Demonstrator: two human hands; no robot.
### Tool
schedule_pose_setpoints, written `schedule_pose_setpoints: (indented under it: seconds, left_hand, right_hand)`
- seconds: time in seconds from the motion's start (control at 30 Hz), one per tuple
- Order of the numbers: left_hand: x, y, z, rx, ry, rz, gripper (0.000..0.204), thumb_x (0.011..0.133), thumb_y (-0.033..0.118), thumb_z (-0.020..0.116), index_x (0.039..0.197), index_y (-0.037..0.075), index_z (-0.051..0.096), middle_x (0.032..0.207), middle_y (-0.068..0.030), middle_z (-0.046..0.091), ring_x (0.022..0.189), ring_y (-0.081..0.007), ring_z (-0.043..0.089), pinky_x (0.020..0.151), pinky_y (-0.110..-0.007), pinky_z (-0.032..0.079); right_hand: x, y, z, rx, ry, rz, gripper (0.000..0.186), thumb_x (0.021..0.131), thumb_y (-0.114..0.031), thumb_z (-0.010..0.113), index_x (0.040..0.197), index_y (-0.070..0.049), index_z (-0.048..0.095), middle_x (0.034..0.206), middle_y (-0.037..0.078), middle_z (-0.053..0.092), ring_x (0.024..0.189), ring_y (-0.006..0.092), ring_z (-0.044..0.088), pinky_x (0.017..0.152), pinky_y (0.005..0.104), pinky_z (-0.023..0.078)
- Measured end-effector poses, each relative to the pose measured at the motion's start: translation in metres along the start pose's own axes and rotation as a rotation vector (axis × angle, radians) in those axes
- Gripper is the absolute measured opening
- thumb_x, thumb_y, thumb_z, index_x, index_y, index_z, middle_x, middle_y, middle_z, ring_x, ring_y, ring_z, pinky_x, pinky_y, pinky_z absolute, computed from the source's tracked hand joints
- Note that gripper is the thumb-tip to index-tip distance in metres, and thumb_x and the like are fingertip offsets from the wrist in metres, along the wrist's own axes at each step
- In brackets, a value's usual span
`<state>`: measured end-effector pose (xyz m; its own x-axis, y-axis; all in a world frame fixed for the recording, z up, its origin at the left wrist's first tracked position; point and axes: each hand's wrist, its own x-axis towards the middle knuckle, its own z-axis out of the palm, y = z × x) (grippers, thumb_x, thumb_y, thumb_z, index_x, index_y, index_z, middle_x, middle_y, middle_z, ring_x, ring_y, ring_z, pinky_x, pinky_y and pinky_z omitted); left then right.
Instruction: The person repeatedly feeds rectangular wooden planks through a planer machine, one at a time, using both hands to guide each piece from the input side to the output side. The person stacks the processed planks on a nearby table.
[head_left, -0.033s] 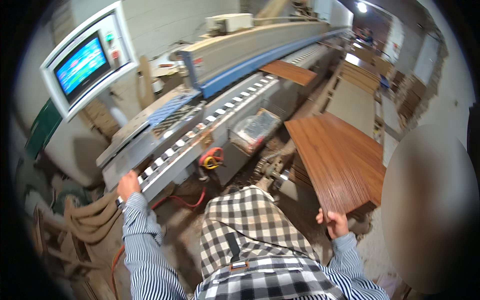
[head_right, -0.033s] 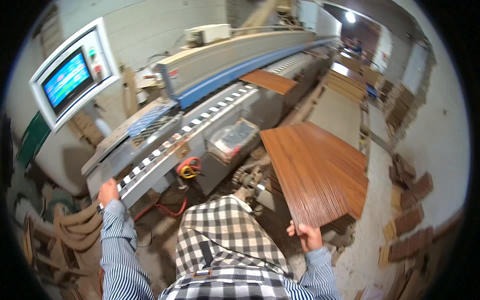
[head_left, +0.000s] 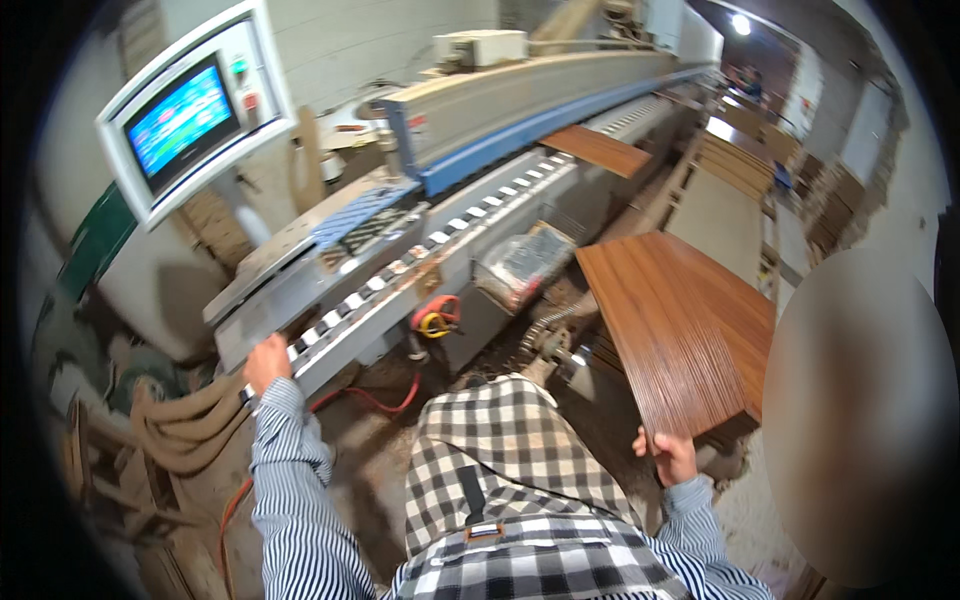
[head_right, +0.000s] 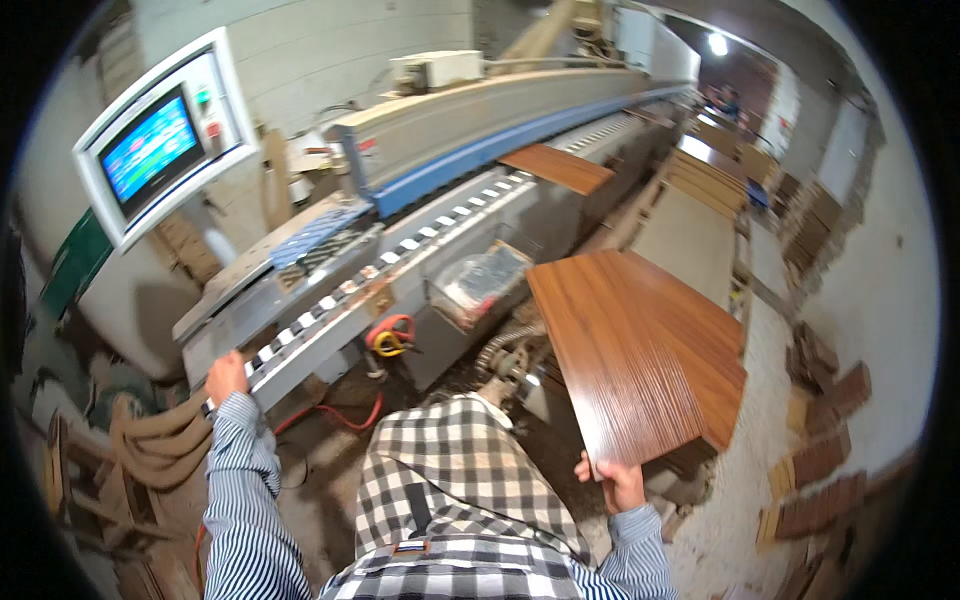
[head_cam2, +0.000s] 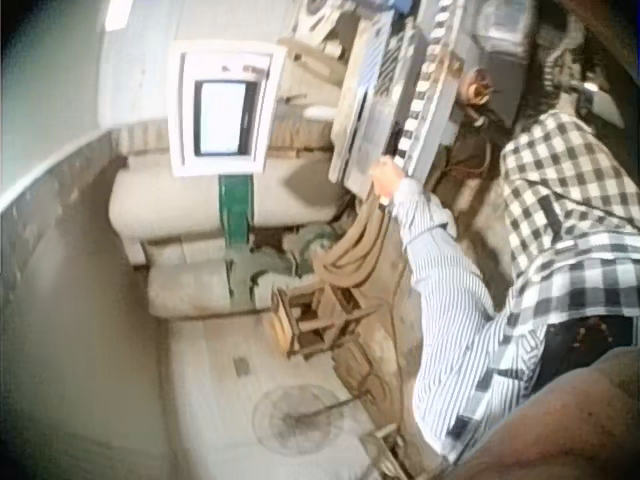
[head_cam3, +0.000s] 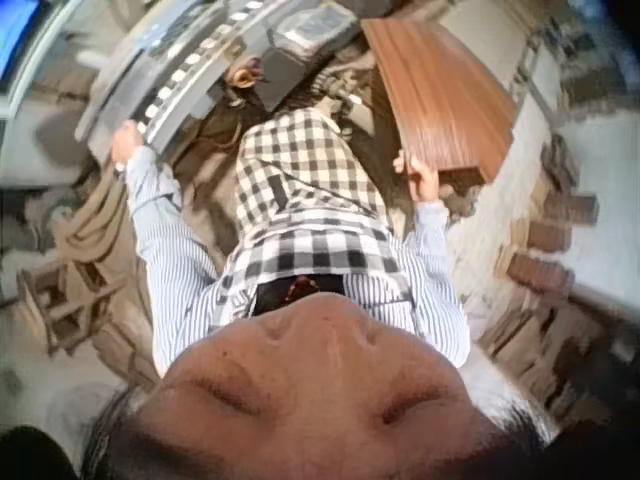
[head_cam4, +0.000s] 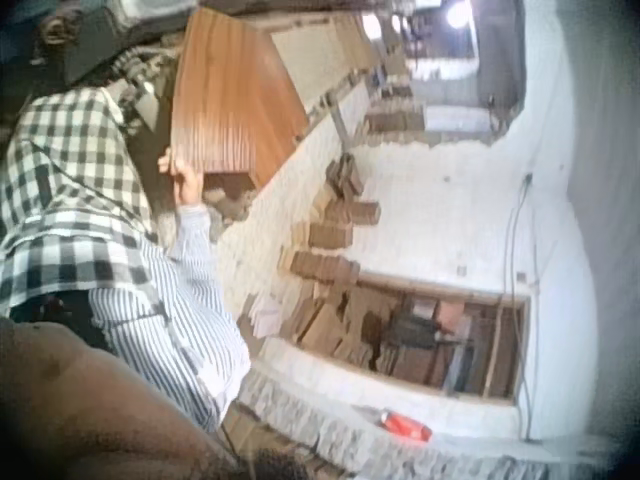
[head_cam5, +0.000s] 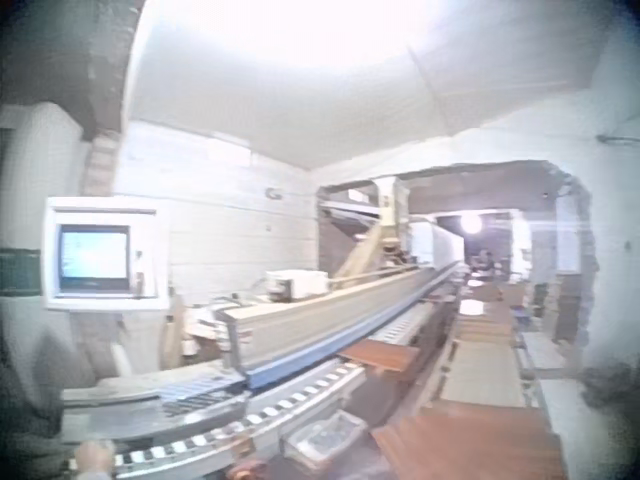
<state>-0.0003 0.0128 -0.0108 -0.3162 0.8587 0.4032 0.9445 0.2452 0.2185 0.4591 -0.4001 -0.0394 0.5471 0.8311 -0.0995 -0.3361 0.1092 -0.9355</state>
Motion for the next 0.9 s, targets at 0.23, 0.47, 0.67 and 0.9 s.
schedule_pose_setpoints:
  seconds: [0.23, 0.47, 0.67, 0.9]
  left_hand:
    - [-0.014, 0.013, -0.031, -0.056, -0.005, -0.011, 0.044, 0.085, 0.034, 0.040, 0.076, 0.003, 0.068, 0.076, -0.0217, 0.062, 0.073, -0.0377, 0.061, 0.070, -0.046, 0.047]
    - [-0.013, 0.005, -0.026, -0.039, 0.037, 0.011, 0.045, 0.085, 0.034, 0.041, 0.072, 0.000, 0.068, 0.073, -0.0215, 0.062, 0.068, -0.0369, 0.062, 0.069, -0.045, 0.047]
    - [-0.013, 0.009, -0.030, -0.061, 0.011, -0.005, 0.045, 0.085, 0.035, 0.041, 0.073, 0.001, 0.068, 0.073, -0.0219, 0.062, 0.070, -0.0371, 0.062, 0.071, -0.045, 0.046]
    - [-0.012, 0.009, -0.029, -0.086, 0.003, 0.010, 0.045, 0.085, 0.033, 0.042, 0.072, -0.001, 0.067, 0.072, -0.0228, 0.062, 0.070, -0.0374, 0.061, 0.071, -0.045, 0.046]
  right_hand:
    - [0.046, 0.018, 0.071, 0.170, -0.381, 0.194, 0.036, 0.076, -0.014, 0.056, 0.097, 0.015, 0.054, 0.079, 0.022, 0.062, 0.069, 0.0277, 0.062, 0.065, 0.0329, 0.051]
    - [0.101, 0.051, 0.189, 0.104, -0.743, 0.274, 0.031, 0.082, -0.017, 0.053, 0.099, 0.009, 0.057, 0.083, 0.017, 0.065, 0.071, 0.0192, 0.062, 0.070, 0.0290, 0.049]
    - [0.107, 0.068, 0.278, 0.046, -0.874, 0.407, 0.035, 0.087, -0.026, 0.054, 0.108, 0.002, 0.054, 0.091, 0.012, 0.064, 0.075, 0.0153, 0.060, 0.072, 0.0279, 0.048]
    - [0.115, 0.073, 0.312, 0.021, -1.135, 0.463, 0.048, 0.084, -0.029, 0.060, 0.121, -0.002, 0.045, 0.107, 0.009, 0.060, 0.086, 0.0139, 0.058, 0.078, 0.0279, 0.047]
